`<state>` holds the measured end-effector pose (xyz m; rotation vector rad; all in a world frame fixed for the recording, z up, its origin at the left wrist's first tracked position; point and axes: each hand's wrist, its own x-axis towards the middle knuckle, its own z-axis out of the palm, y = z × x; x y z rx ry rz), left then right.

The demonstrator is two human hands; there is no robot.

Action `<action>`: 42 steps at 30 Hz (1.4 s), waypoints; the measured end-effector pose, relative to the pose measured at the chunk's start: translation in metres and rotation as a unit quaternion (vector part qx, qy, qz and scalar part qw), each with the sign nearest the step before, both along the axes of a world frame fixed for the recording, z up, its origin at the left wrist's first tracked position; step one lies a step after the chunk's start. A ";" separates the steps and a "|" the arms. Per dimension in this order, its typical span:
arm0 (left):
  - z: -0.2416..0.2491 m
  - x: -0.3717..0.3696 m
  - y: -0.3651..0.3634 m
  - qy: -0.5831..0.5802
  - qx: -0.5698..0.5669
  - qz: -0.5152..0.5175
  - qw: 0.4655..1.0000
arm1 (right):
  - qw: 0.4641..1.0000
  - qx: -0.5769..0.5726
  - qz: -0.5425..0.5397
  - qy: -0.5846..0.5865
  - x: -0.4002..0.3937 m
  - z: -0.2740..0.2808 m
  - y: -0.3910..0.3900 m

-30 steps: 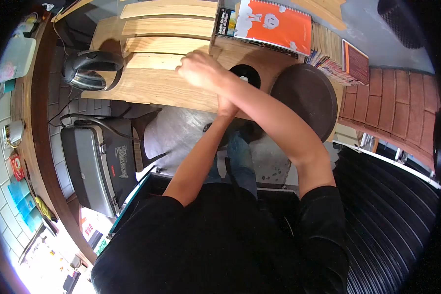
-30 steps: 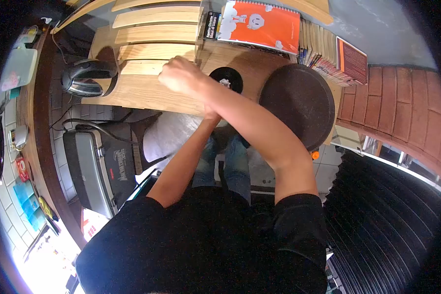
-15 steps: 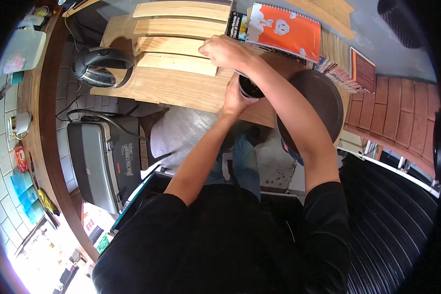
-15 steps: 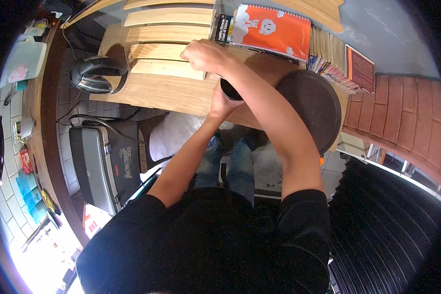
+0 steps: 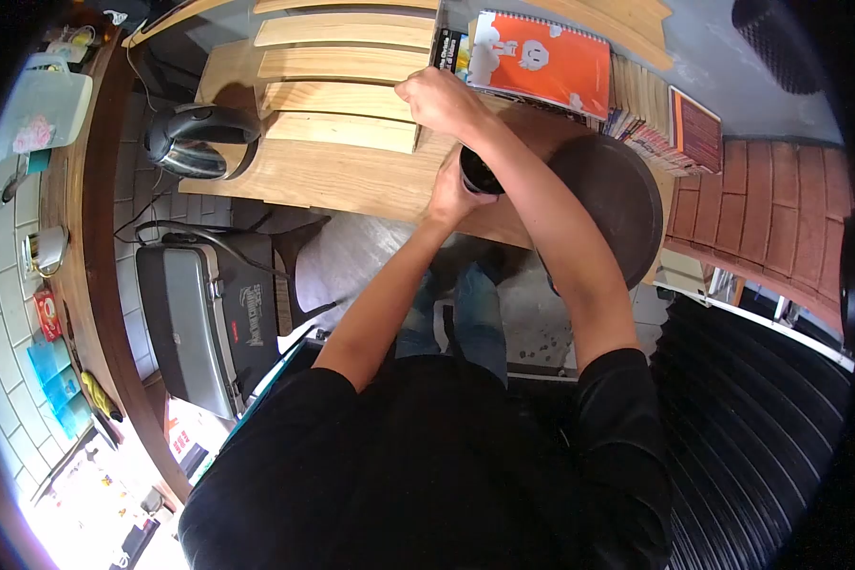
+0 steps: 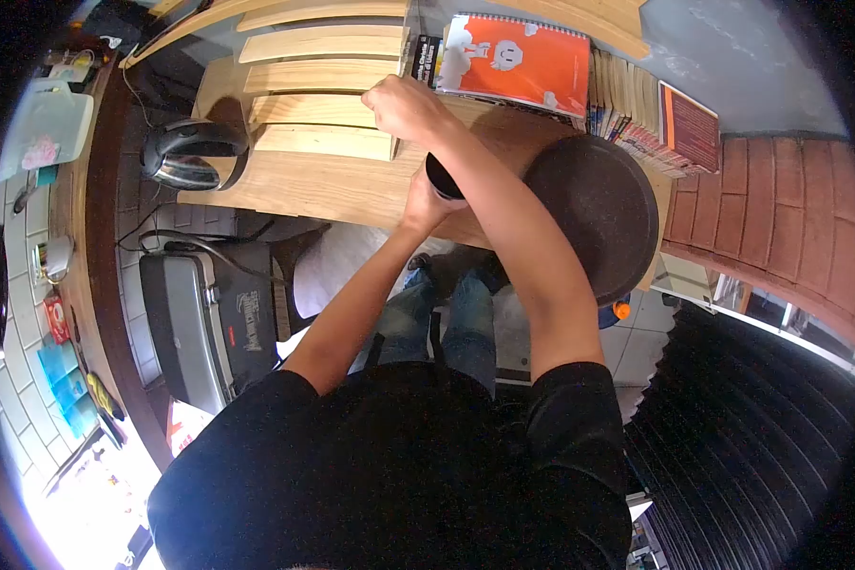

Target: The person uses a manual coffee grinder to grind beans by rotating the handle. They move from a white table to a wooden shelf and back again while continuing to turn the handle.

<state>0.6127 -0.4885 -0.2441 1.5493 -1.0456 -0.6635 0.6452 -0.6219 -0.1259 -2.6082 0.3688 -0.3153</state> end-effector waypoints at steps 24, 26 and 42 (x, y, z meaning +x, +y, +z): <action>0.280 0.016 0.179 0.257 0.057 -0.424 0.867 | 0.923 0.367 0.088 -0.074 -0.157 0.185 0.114; 0.285 0.015 0.173 0.184 0.012 -0.511 0.839 | 0.917 0.375 0.094 -0.098 -0.161 0.200 0.127; 0.301 0.027 0.240 0.032 0.122 -0.423 0.897 | 0.895 0.431 -0.030 -0.109 -0.263 0.168 0.253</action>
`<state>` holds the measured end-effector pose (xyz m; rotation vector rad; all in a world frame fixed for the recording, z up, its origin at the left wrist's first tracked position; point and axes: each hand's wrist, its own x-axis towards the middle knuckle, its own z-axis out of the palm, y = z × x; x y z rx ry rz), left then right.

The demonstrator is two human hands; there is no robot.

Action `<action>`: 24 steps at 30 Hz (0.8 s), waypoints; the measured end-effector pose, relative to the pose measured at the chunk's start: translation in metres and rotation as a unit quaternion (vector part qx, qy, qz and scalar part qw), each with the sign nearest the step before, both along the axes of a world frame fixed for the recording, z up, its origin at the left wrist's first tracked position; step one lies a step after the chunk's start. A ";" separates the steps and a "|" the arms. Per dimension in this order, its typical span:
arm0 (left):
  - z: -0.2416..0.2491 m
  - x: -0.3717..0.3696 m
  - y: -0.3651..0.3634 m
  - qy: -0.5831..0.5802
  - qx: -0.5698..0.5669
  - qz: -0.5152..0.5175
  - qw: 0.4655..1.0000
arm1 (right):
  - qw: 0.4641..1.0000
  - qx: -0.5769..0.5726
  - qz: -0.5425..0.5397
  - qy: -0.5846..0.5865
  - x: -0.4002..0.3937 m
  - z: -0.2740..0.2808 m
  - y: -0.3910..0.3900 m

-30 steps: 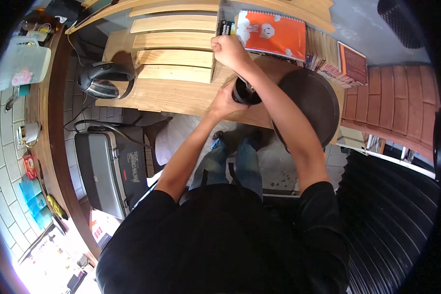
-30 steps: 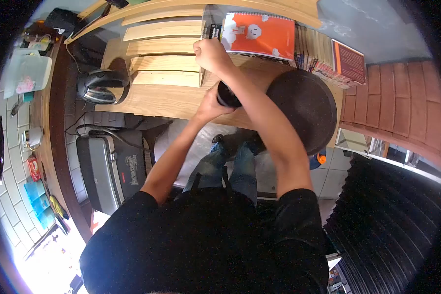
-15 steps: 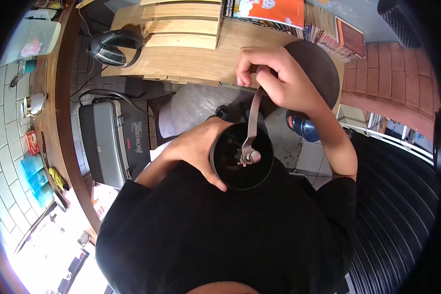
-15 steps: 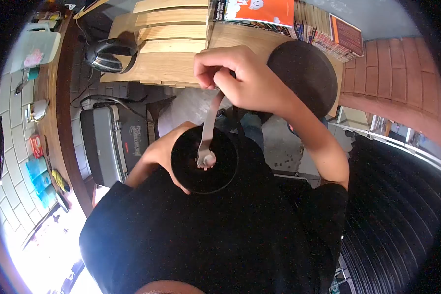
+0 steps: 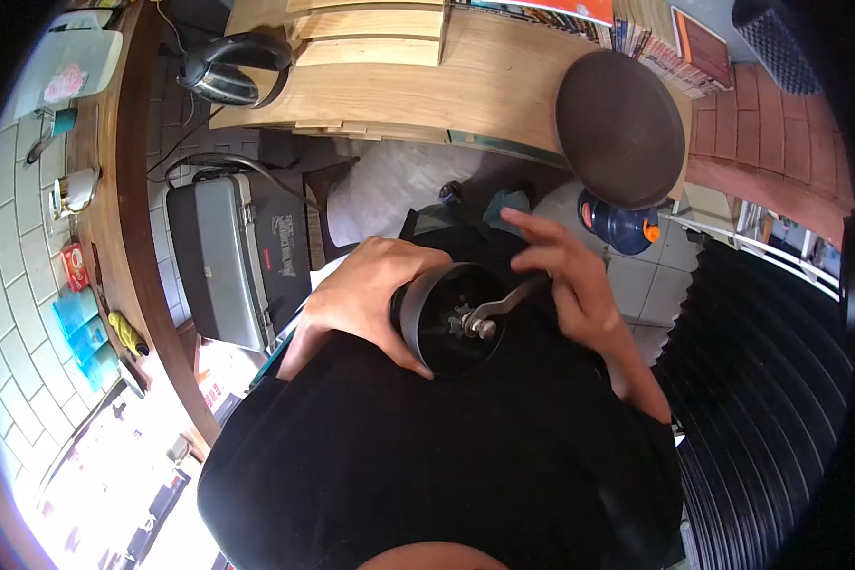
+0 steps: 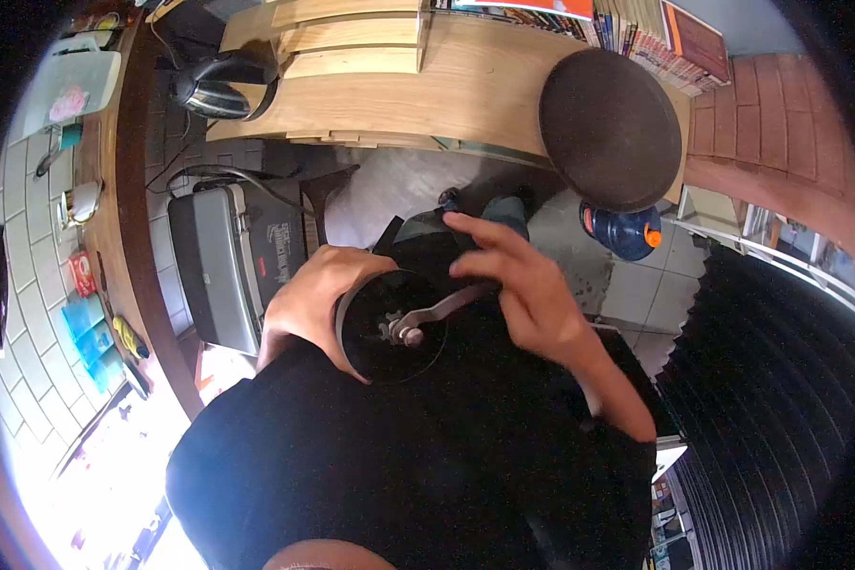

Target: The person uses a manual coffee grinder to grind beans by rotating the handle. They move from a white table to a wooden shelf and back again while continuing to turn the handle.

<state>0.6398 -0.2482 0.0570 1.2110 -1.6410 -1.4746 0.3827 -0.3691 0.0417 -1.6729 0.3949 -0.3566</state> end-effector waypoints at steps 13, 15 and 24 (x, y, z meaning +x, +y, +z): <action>-0.034 0.012 -0.002 0.157 0.042 0.085 0.983 | 0.977 -0.171 -0.021 -0.125 0.015 0.048 0.008; -0.035 0.008 -0.002 0.196 0.104 0.137 0.965 | 0.980 -0.154 -0.028 -0.126 0.018 0.054 0.001; -0.054 -0.011 -0.015 0.074 -0.072 0.208 0.973 | 0.974 -0.186 -0.120 -0.052 0.017 0.041 -0.016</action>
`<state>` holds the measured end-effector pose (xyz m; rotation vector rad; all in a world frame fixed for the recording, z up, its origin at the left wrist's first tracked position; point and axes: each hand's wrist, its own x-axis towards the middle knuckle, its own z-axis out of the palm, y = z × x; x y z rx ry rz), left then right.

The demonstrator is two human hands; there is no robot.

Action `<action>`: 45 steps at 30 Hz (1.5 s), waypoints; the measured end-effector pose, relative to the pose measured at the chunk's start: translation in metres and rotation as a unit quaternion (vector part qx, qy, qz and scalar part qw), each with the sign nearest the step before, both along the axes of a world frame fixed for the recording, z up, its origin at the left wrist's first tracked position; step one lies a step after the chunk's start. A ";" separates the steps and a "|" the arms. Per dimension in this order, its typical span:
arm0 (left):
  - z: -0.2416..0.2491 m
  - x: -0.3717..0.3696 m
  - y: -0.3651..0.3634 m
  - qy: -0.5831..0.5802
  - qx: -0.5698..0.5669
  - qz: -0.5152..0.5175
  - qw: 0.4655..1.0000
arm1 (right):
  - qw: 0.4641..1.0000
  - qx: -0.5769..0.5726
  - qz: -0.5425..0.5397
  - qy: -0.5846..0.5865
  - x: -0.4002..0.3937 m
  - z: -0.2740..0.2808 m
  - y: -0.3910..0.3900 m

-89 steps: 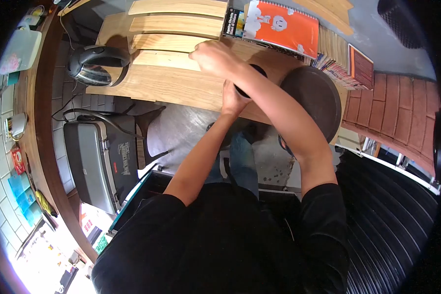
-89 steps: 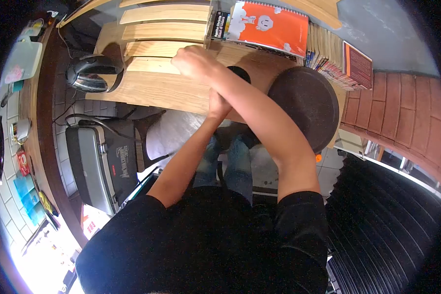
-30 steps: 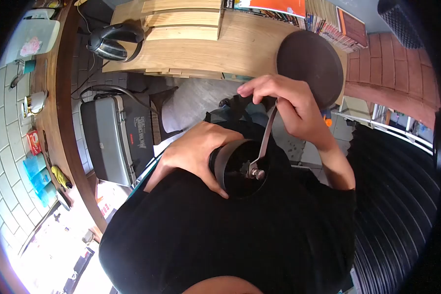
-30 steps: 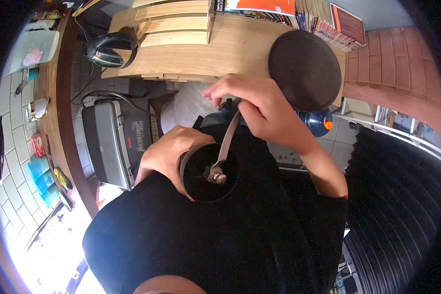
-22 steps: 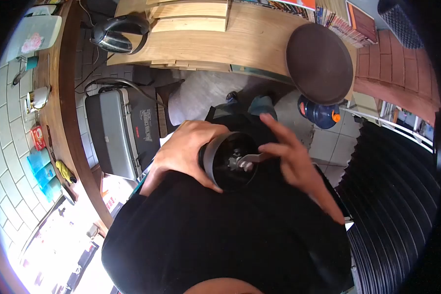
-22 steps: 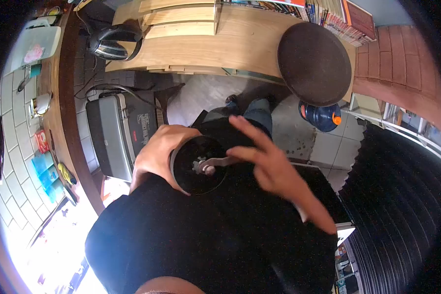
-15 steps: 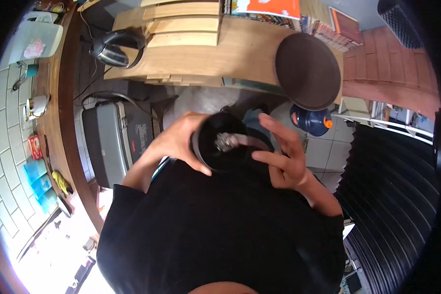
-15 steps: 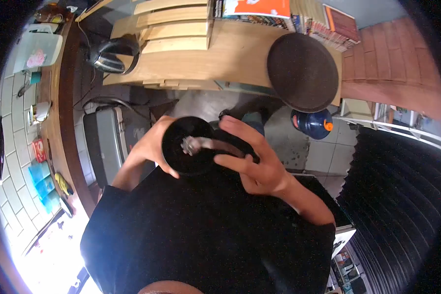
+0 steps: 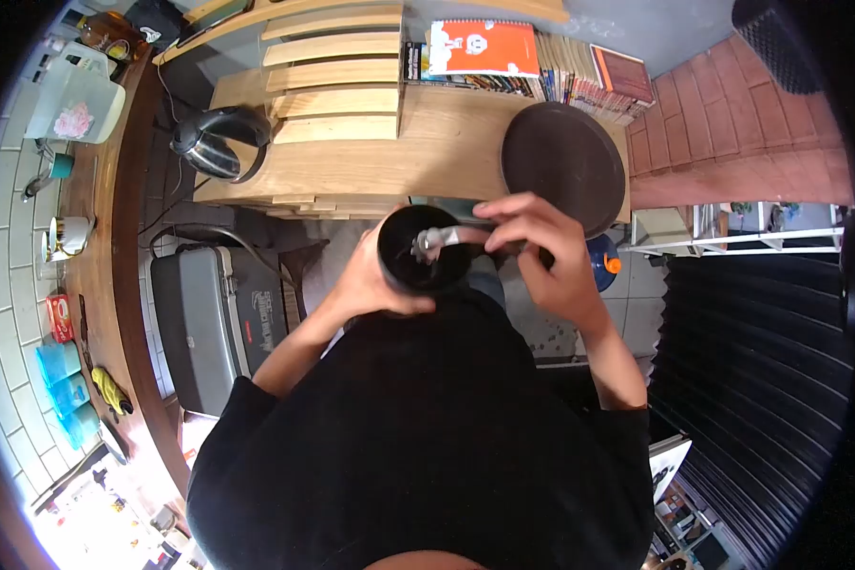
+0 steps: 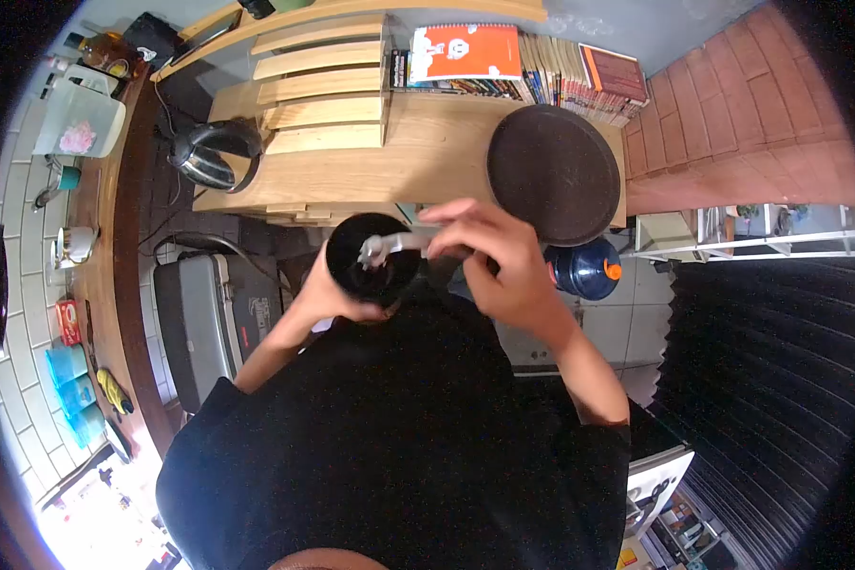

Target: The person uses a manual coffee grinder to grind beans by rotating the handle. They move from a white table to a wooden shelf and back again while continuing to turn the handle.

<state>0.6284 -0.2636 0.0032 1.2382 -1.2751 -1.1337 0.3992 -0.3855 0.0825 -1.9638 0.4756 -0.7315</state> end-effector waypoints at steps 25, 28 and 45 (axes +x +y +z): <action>-0.212 -0.002 -0.201 -0.156 -0.054 0.173 0.971 | 0.975 0.004 -0.220 0.025 0.043 -0.186 -0.148; -0.211 0.002 -0.207 -0.206 -0.095 0.151 0.962 | 0.974 0.002 -0.225 0.012 0.043 -0.190 -0.148; -0.135 -0.014 -0.218 -0.379 -0.106 0.151 0.907 | 0.972 -0.057 -0.219 0.064 0.037 -0.195 -0.128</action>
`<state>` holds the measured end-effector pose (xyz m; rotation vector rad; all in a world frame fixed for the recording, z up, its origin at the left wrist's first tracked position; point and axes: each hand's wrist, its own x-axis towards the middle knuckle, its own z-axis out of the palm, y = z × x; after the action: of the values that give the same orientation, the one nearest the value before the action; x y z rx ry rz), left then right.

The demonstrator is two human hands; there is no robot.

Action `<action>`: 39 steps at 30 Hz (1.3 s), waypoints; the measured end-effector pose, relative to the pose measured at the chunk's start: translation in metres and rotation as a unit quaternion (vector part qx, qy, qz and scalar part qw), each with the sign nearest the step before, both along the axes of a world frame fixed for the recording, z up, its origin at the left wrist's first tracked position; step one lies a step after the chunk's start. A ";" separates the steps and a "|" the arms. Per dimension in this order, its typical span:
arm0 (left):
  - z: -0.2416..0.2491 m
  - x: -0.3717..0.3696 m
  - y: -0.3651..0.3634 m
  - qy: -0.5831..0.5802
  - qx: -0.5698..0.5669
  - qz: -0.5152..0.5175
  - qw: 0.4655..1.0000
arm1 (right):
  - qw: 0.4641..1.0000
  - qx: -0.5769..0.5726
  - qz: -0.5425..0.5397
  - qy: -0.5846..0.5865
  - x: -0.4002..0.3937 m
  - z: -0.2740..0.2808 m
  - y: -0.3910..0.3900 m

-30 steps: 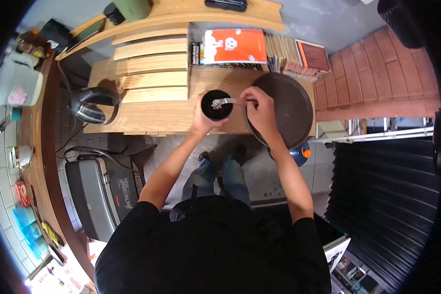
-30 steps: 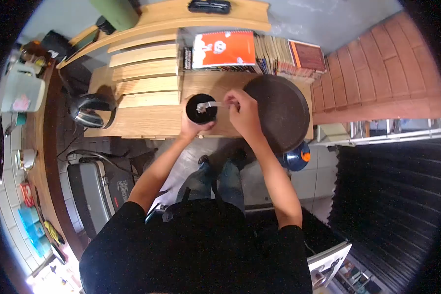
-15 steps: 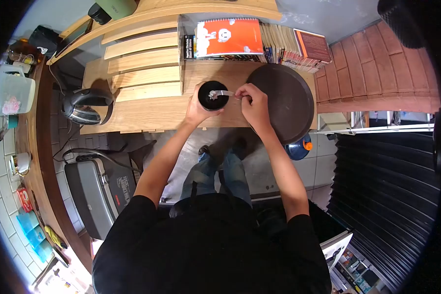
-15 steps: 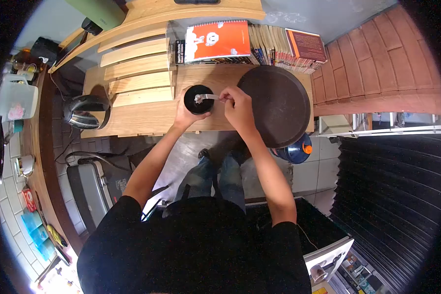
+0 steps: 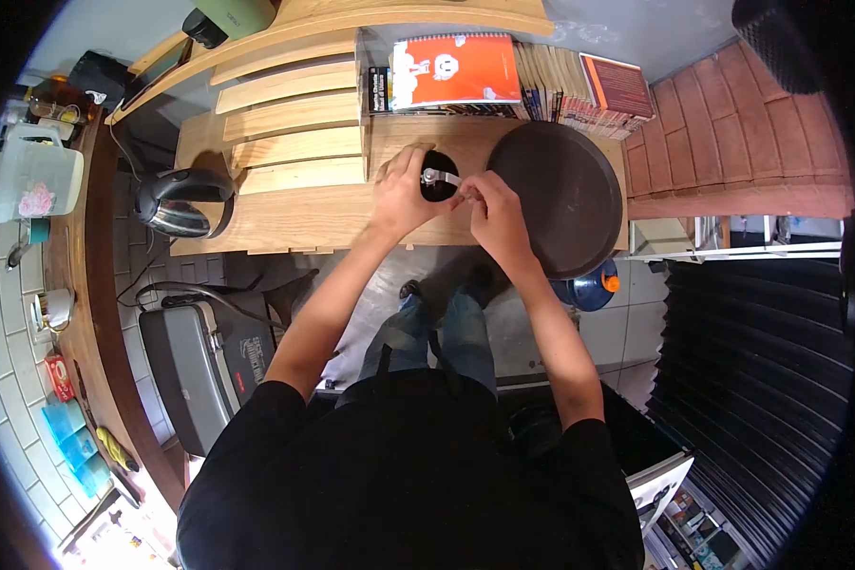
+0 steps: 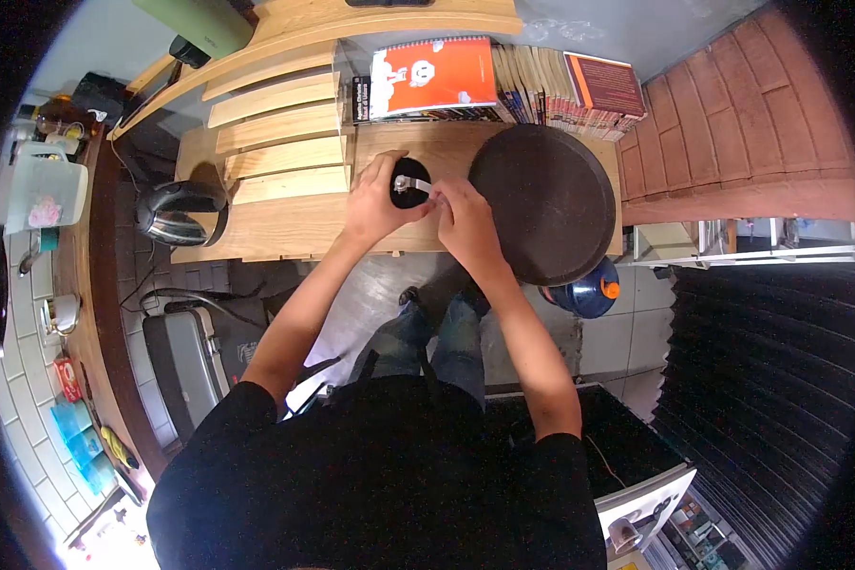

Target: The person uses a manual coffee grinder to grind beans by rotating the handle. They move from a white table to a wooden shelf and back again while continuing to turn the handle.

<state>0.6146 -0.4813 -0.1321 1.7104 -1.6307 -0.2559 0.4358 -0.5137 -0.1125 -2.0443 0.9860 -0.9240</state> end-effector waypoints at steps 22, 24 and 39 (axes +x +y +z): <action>-0.075 -0.020 0.002 0.269 -0.100 0.056 0.956 | 0.997 -0.037 0.049 0.043 -0.002 -0.001 0.020; -0.085 -0.022 -0.009 0.270 -0.118 0.072 0.953 | 0.997 -0.040 0.051 0.050 -0.002 0.000 0.019; -0.132 -0.034 -0.012 0.285 -0.077 0.127 0.947 | 0.998 -0.030 0.015 0.054 0.009 -0.012 0.024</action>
<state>0.5807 -0.4929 -0.2638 1.5215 -0.9729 -0.4375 0.4451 -0.4894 -0.1250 -2.1741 0.9920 -0.8440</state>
